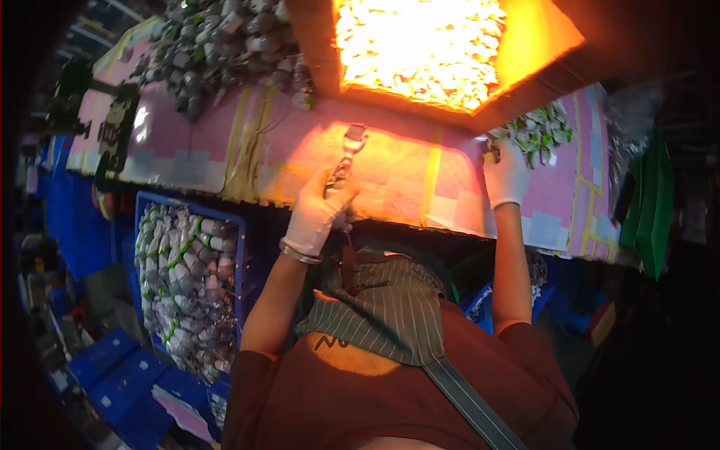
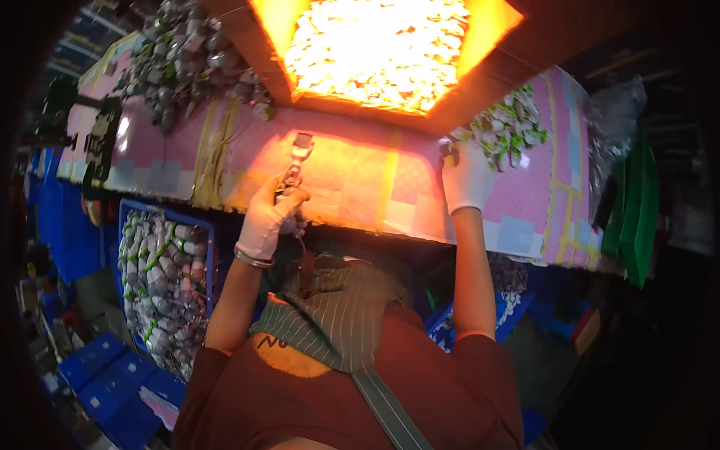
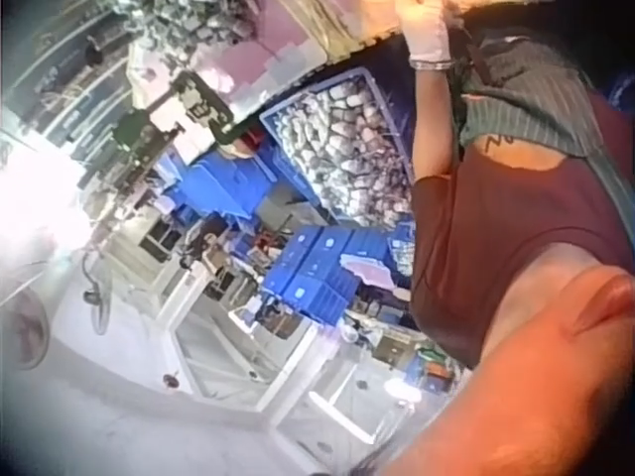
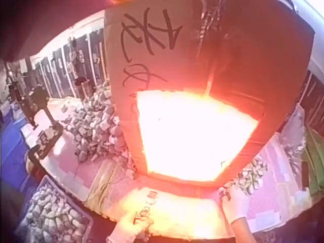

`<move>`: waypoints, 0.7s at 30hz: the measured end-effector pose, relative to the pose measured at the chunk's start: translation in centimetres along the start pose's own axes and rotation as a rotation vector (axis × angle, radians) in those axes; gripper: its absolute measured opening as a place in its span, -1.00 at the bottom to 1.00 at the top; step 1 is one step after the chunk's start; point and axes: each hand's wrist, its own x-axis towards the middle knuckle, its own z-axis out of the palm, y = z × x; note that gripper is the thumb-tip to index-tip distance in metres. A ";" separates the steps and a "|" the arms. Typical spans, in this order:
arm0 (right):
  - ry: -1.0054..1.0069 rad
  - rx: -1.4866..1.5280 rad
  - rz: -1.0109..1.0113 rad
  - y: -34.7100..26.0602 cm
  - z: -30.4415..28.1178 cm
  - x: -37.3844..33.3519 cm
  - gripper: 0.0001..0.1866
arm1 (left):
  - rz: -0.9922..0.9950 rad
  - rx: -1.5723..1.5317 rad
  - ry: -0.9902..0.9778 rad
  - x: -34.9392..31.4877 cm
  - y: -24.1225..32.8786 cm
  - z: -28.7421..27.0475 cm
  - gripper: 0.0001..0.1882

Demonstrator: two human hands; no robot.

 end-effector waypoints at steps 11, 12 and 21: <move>-1.081 1.452 0.080 -14.7 -0.8 -4.2 -0.75 | 0.308 0.333 0.079 0.0 -1.9 -2.1 -0.57; -1.083 1.453 0.081 -15.5 -0.6 -4.3 -0.75 | 0.306 0.334 0.081 0.1 -2.2 -2.0 -0.57; -0.981 1.622 0.167 -17.7 0.0 -4.4 -0.47 | 0.652 0.689 0.220 -0.7 -0.9 -1.1 -0.58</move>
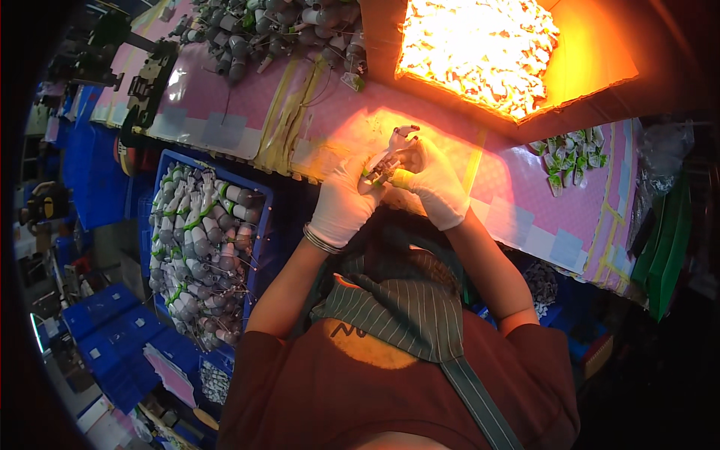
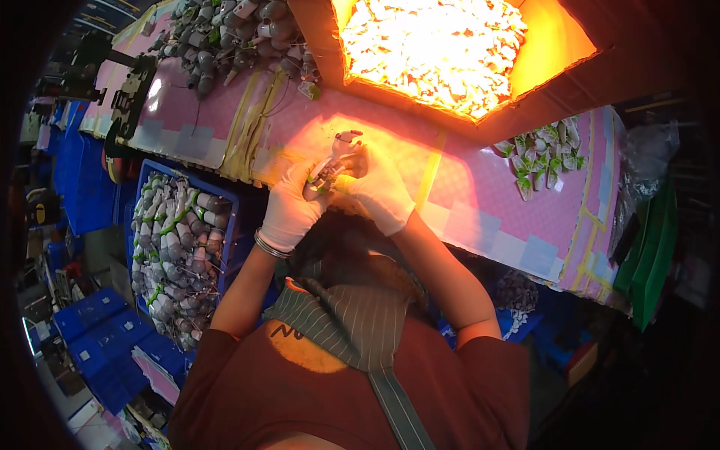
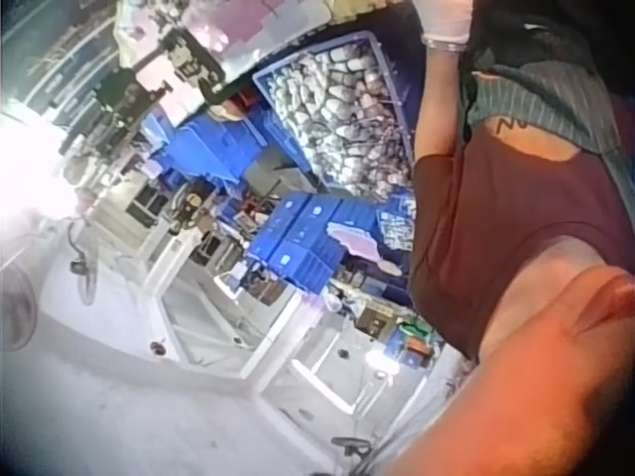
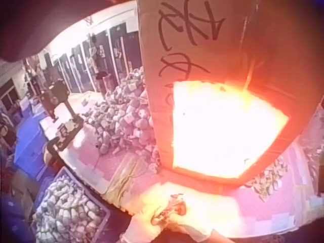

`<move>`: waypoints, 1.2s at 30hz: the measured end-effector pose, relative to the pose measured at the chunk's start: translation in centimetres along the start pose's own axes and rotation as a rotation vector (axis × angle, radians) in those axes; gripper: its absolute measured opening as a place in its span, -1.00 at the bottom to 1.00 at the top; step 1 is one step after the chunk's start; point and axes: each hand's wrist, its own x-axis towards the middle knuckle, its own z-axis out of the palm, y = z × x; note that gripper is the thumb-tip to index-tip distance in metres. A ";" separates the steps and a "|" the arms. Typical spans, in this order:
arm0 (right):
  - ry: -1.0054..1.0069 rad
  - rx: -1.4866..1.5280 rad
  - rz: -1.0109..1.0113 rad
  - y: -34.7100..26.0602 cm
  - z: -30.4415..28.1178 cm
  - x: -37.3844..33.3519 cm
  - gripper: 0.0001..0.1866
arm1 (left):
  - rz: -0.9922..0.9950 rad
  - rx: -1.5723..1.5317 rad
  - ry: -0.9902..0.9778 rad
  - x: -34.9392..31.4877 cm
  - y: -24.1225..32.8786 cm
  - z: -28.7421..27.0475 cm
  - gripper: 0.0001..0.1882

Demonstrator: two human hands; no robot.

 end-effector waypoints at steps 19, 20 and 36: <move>-0.235 0.011 0.409 -1.5 -0.2 -0.3 -0.17 | 0.178 0.323 -0.071 -1.5 0.6 -4.0 -0.76; -0.232 0.015 0.419 -1.5 -0.3 -0.1 -0.17 | 0.169 0.320 -0.077 -1.4 0.8 -4.4 -0.76; -0.481 -1.514 -0.911 -2.8 2.8 1.2 -0.87 | -0.838 -1.041 -0.548 -2.2 0.4 -6.9 -0.65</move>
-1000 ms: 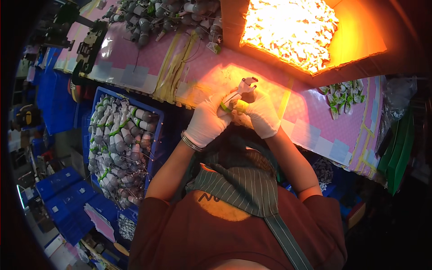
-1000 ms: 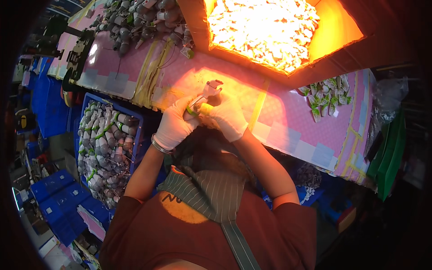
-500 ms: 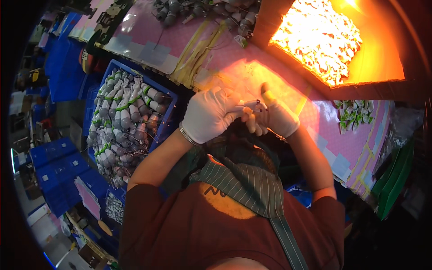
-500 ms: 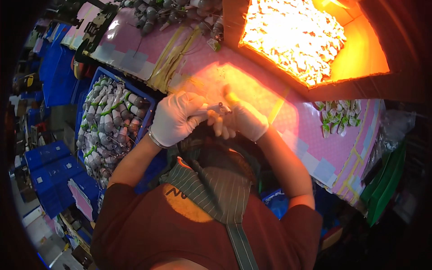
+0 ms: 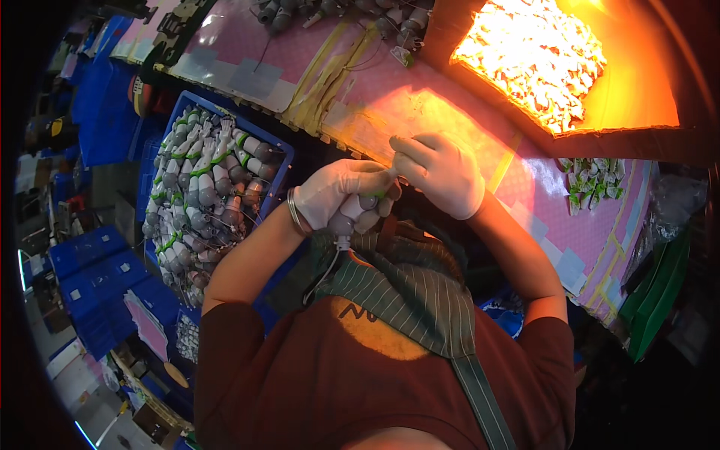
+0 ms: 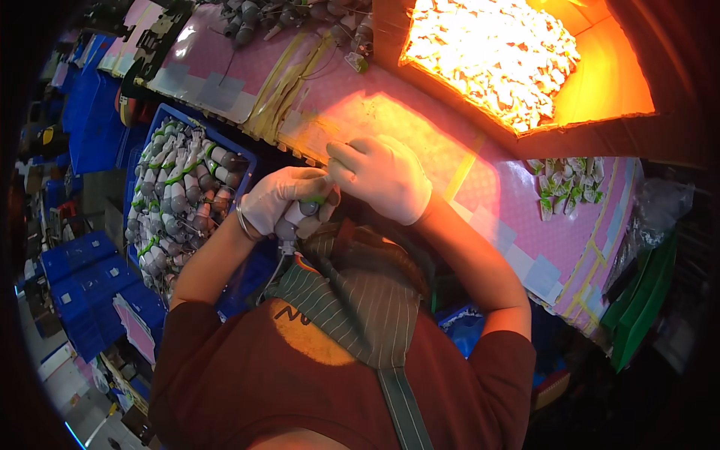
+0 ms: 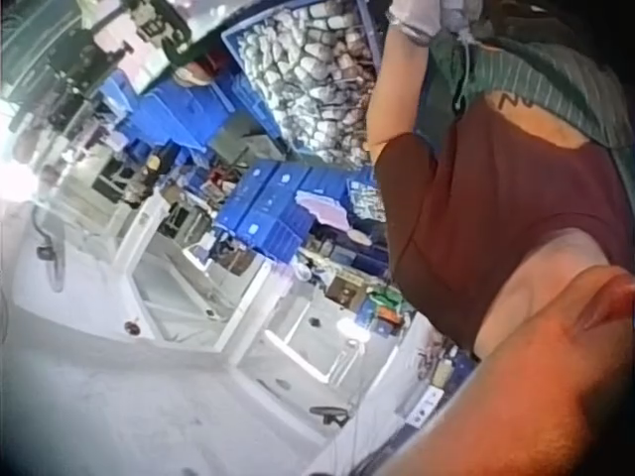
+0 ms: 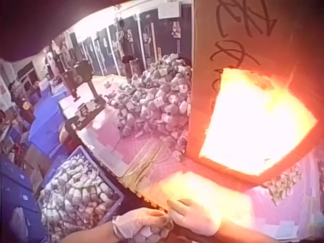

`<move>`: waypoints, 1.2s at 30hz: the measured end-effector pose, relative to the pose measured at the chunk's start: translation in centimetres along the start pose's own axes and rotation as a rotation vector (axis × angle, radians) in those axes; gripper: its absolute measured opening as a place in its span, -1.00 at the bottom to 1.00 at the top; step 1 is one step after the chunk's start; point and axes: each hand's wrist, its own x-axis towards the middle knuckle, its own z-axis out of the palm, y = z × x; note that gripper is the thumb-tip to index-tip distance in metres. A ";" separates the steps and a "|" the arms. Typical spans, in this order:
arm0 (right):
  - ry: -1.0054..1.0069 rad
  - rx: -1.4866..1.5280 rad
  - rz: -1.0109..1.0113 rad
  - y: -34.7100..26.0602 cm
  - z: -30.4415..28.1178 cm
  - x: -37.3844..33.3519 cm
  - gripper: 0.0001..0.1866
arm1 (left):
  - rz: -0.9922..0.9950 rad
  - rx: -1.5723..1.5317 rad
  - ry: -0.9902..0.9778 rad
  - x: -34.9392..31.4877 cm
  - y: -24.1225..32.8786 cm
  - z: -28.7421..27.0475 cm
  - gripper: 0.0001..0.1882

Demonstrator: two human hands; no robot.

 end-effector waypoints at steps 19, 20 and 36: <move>0.418 0.412 0.498 0.3 4.4 -2.2 -0.63 | 0.371 1.392 1.528 -15.1 1.4 -14.8 -0.57; 0.414 0.434 0.514 0.3 4.6 -2.2 -0.64 | 0.301 1.378 1.567 -15.8 1.0 -16.3 -0.57; 0.421 0.539 0.634 -0.2 5.3 -2.8 -0.73 | 0.660 1.496 1.313 4.1 16.5 -13.3 -0.71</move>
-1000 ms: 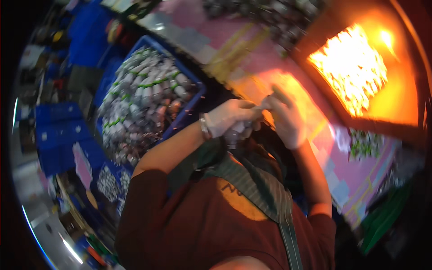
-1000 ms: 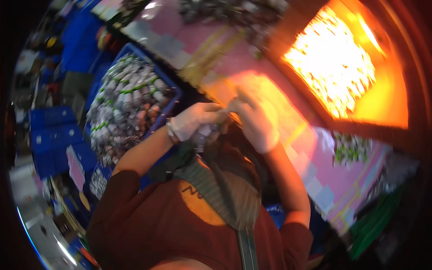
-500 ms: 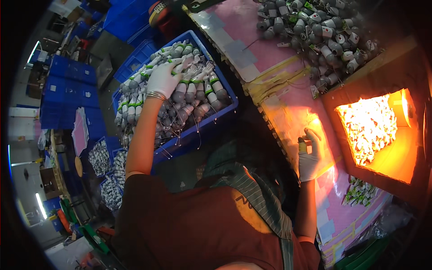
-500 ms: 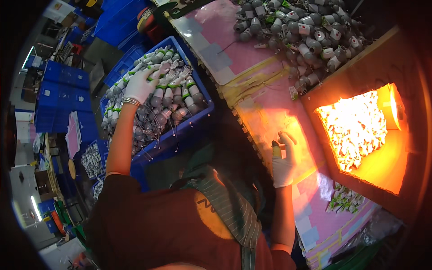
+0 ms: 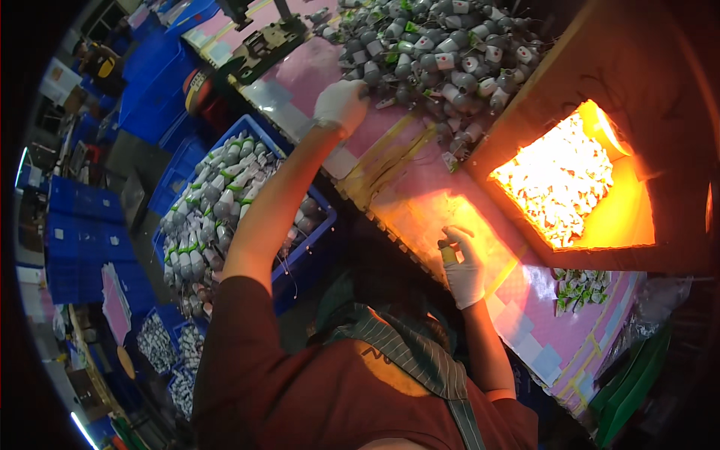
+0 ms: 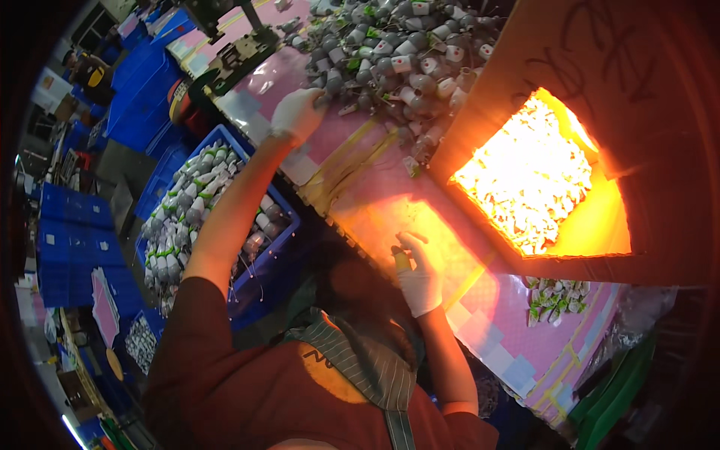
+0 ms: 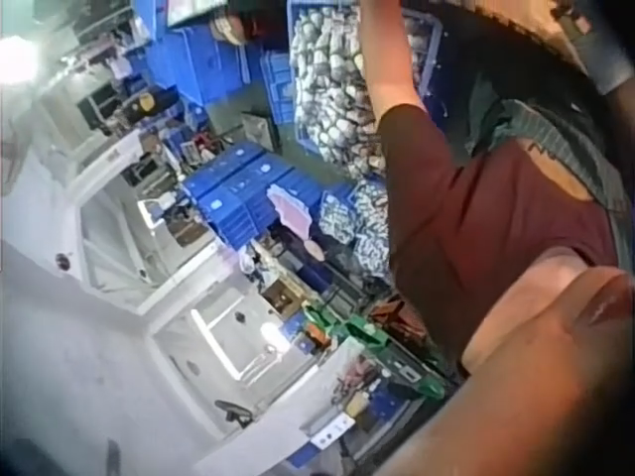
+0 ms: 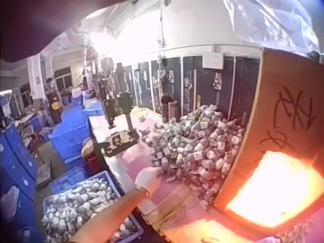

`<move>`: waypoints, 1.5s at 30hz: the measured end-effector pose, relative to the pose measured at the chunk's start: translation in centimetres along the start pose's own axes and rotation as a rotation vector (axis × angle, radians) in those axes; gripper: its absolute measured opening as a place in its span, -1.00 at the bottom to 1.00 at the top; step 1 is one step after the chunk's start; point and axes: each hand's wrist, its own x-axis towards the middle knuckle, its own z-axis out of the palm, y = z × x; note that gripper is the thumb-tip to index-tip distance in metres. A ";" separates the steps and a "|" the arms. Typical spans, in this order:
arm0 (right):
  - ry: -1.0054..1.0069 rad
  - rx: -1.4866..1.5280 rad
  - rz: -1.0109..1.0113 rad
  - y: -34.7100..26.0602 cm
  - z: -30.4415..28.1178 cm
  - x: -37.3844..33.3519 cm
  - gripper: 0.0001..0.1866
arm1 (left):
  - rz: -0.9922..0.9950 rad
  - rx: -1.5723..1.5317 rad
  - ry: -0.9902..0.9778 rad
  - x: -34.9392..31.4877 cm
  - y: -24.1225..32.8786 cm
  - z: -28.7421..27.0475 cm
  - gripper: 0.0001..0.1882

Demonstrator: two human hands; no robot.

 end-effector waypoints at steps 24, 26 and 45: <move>-0.068 0.678 0.580 -0.8 0.7 3.5 -0.59 | -0.554 -1.627 -0.975 -15.1 8.2 -0.6 -0.51; -0.034 0.847 0.640 -2.0 0.4 3.6 -0.71 | -0.542 -1.623 -0.987 -16.0 9.6 -1.2 -0.48; -0.157 0.815 0.650 -0.6 -1.1 2.7 -0.78 | -0.516 -1.335 -0.827 -18.7 11.2 -0.7 -0.45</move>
